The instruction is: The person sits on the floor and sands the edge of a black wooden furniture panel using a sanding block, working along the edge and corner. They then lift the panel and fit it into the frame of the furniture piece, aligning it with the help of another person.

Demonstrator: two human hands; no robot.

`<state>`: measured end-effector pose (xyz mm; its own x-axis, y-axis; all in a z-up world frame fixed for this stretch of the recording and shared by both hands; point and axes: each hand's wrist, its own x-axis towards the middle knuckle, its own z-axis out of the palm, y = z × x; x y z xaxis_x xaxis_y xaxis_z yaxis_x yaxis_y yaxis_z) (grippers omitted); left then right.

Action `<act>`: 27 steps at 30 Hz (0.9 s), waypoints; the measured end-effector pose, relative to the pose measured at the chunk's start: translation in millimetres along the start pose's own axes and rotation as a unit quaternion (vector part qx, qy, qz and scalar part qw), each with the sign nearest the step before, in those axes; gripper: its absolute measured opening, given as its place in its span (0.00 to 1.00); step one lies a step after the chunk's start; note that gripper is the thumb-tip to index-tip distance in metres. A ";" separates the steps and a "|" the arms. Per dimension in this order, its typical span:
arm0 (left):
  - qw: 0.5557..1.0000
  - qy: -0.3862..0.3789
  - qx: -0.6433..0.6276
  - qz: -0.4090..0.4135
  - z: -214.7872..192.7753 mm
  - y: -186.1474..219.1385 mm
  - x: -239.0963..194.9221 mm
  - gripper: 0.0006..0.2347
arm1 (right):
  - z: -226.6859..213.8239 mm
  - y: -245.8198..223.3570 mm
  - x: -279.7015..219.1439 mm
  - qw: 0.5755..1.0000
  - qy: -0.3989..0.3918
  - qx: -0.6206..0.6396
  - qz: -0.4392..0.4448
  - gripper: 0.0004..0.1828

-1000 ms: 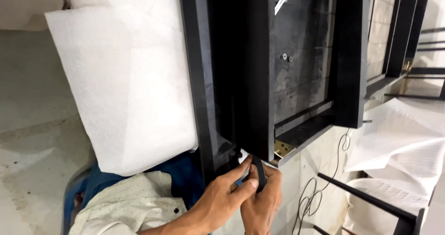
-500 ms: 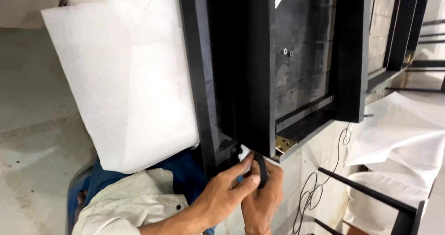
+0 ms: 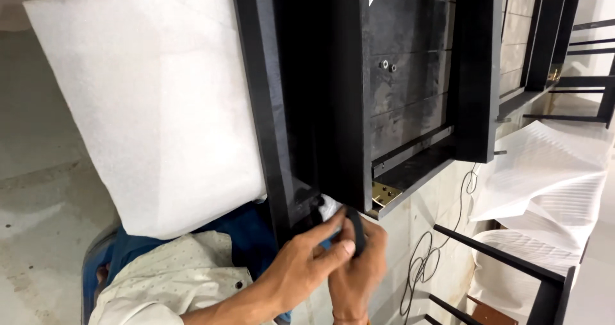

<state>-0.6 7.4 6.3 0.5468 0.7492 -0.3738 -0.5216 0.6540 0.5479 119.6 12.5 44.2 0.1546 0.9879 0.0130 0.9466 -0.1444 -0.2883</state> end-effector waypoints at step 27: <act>1.000 -0.003 -0.018 -0.008 0.5 6.5 -5.5 0.38 | 5.9 -0.8 -4.2 0.999 0.018 0.039 0.018 0.12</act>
<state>-6.6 7.4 12.3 0.5587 0.7386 -0.3772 -0.5370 0.6688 0.5142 116.5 8.8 38.8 0.1991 0.9793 0.0360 0.9158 -0.1729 -0.3625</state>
